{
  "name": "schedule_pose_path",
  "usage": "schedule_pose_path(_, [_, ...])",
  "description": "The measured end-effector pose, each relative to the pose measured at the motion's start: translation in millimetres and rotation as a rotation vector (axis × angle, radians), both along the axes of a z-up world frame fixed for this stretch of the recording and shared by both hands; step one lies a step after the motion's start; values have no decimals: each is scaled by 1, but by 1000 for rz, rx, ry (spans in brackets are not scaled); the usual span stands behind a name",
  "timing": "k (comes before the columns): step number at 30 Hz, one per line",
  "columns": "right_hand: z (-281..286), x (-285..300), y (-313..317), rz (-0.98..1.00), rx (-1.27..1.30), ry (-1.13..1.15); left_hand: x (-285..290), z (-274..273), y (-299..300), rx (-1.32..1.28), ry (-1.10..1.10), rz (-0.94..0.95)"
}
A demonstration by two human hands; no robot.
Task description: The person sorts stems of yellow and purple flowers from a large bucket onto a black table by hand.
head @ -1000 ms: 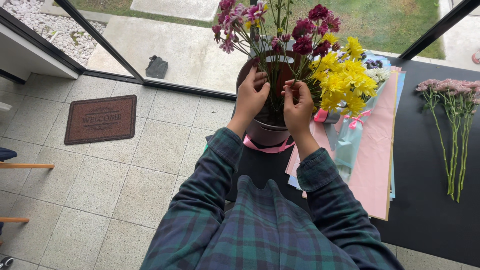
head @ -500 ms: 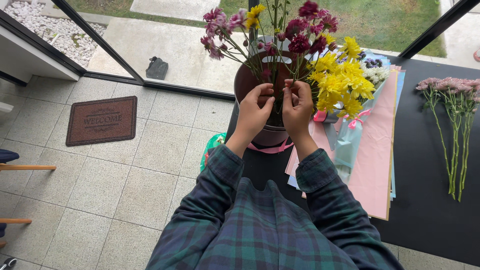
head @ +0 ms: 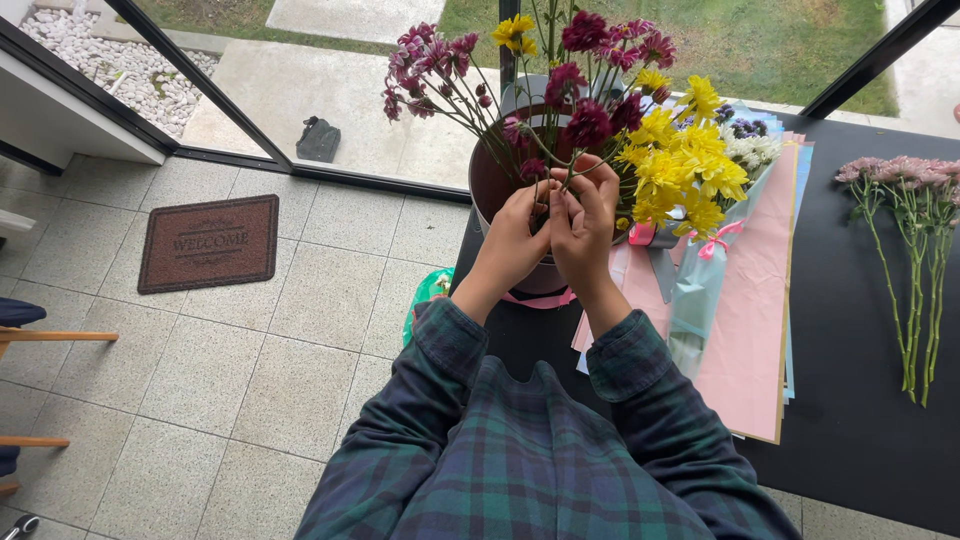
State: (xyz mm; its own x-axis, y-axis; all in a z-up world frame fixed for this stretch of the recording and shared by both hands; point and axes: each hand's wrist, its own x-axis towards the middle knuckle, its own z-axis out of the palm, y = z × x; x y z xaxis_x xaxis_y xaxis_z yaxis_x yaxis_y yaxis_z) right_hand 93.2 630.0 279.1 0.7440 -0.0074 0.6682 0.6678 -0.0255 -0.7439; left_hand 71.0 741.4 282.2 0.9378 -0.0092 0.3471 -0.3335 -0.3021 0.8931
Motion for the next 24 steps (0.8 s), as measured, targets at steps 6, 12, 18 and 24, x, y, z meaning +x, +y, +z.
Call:
schedule_pose_path(6, [6,-12,2,-20,-97,-78,-11,-6,0,59,-76,23])
schedule_pose_path(12, [36,-32,2,119,-77,-92,-30,31,10,71,-152,87])
schedule_pose_path(18, [30,-40,-12,3,-202,-107,-43,49,48,-251,-177,236])
schedule_pose_path(24, [-5,-41,-23,-173,-339,-60,-66,47,85,-512,-171,398])
